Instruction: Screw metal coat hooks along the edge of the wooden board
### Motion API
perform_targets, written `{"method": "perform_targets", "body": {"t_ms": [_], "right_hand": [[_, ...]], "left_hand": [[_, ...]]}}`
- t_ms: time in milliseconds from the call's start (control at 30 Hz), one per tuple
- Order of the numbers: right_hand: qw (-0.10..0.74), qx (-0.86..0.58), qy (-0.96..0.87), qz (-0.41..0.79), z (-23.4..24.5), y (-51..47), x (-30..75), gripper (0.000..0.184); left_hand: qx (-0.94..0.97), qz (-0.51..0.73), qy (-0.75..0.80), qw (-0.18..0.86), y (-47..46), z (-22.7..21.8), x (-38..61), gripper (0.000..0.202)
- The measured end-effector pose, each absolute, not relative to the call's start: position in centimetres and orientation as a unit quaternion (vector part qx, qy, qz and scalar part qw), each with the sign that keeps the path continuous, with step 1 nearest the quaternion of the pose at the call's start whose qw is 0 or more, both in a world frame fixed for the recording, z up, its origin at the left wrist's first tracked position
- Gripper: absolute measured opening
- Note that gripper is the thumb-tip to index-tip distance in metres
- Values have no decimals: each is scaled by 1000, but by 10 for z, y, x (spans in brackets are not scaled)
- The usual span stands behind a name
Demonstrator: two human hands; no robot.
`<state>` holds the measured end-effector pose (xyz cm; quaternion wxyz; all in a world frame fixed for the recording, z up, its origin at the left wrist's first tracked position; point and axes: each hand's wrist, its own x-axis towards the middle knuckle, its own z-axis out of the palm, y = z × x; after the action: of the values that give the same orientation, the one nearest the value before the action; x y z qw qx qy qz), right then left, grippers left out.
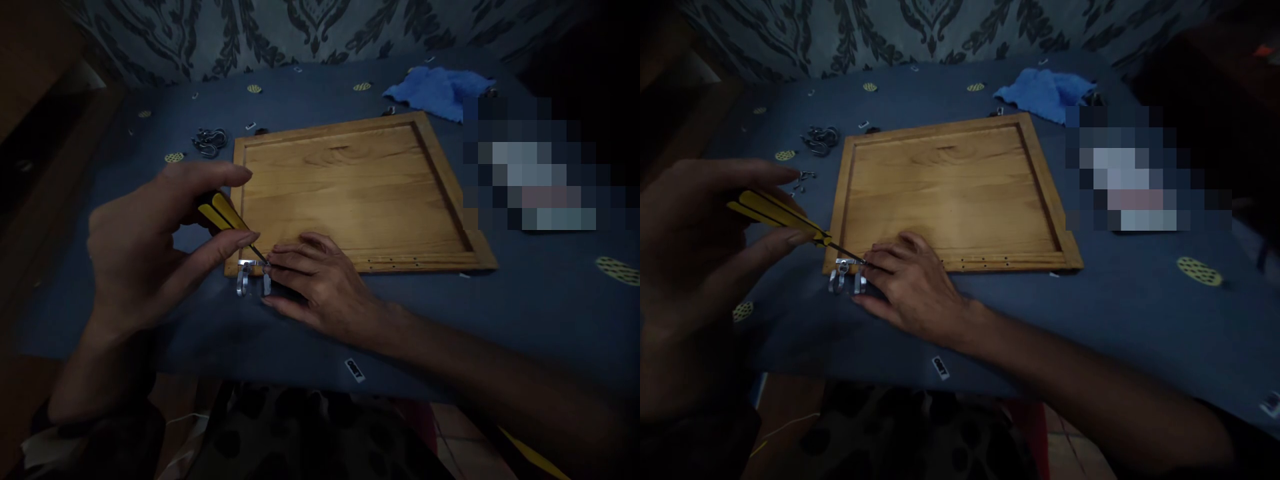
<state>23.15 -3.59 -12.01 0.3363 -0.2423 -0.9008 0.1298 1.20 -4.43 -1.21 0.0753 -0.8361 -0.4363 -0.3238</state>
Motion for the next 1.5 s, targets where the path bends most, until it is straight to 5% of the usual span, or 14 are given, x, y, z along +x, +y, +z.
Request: {"method": "perform_targets", "body": {"t_ms": [800,1033,1500], "right_hand": [[332,-245,-900,138,-120,-36,231,30],[332,-242,-901,141,-120,-35,232,30],[342,-237,-901,127,-119,-36,231,30]], "left_hand": [[-824,-384,-413,54,-40,-20,13,62],[-791,-416,-444,-62,-44,-22,16,56],[-847,-373,-379,9,-39,-18,15,49]]}}
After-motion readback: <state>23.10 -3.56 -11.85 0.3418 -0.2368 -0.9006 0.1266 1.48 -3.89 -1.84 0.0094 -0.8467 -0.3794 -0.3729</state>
